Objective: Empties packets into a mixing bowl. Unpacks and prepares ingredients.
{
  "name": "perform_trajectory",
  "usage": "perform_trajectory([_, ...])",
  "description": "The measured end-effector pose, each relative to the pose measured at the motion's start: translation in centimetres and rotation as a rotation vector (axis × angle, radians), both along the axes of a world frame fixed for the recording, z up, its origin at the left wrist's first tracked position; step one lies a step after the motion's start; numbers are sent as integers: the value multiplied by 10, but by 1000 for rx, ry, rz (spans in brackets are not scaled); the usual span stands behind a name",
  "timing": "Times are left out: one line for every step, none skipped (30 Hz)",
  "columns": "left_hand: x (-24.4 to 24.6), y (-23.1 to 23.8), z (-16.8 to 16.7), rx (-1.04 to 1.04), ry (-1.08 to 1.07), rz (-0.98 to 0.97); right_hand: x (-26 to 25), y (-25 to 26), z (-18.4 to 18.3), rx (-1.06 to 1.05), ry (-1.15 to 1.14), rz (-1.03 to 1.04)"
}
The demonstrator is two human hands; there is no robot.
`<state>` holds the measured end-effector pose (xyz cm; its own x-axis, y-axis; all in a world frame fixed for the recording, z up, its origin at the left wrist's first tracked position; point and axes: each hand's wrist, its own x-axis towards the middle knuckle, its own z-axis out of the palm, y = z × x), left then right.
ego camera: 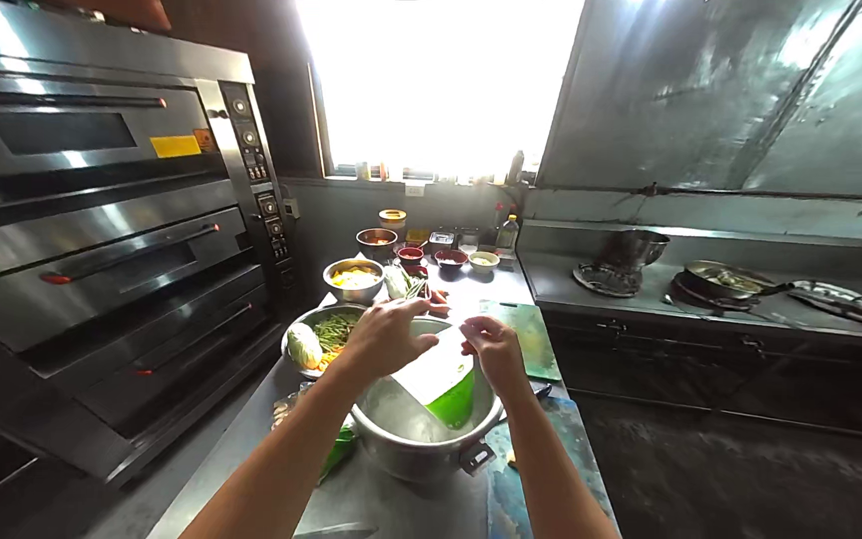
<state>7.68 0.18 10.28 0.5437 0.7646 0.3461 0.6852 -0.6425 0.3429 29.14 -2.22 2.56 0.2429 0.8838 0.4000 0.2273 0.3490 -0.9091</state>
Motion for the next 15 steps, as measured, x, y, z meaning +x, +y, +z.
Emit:
perform_trajectory([9,2,2,-37,33,-8,-3,0,5,22,-3,39])
perform_trajectory([17,6,3,-69,70,-12,-6,0,11,45,-12,66])
perform_trajectory([23,9,5,-89,101,-19,-9,0,17,68,-33,75])
perform_trajectory([26,9,9,-91,132,-25,-10,-1,23,89,-61,76])
perform_trajectory([27,7,16,-88,142,-8,-10,-4,27,105,-86,73])
perform_trajectory([26,1,24,-67,136,23,-8,-8,30,112,-103,67])
perform_trajectory([23,-5,31,-13,110,58,-3,-12,32,112,-102,59])
perform_trajectory([20,-9,34,81,59,87,2,-15,31,111,-71,41])
perform_trajectory([19,-7,29,190,7,103,7,-17,26,111,-23,7])
perform_trajectory([19,-2,19,267,-32,85,11,-17,18,103,20,-48])
perform_trajectory([19,2,8,279,-37,59,15,-18,7,80,37,-108])
perform_trajectory([17,1,0,290,-56,48,20,-16,-4,44,15,-163])
perform_trajectory([15,1,-2,335,-115,50,25,-12,-12,1,-26,-206])
perform_trajectory([13,1,-3,374,-169,57,29,-9,-20,-52,-63,-235])
perform_trajectory([11,3,-7,382,-196,58,32,-7,-30,-118,-94,-239])
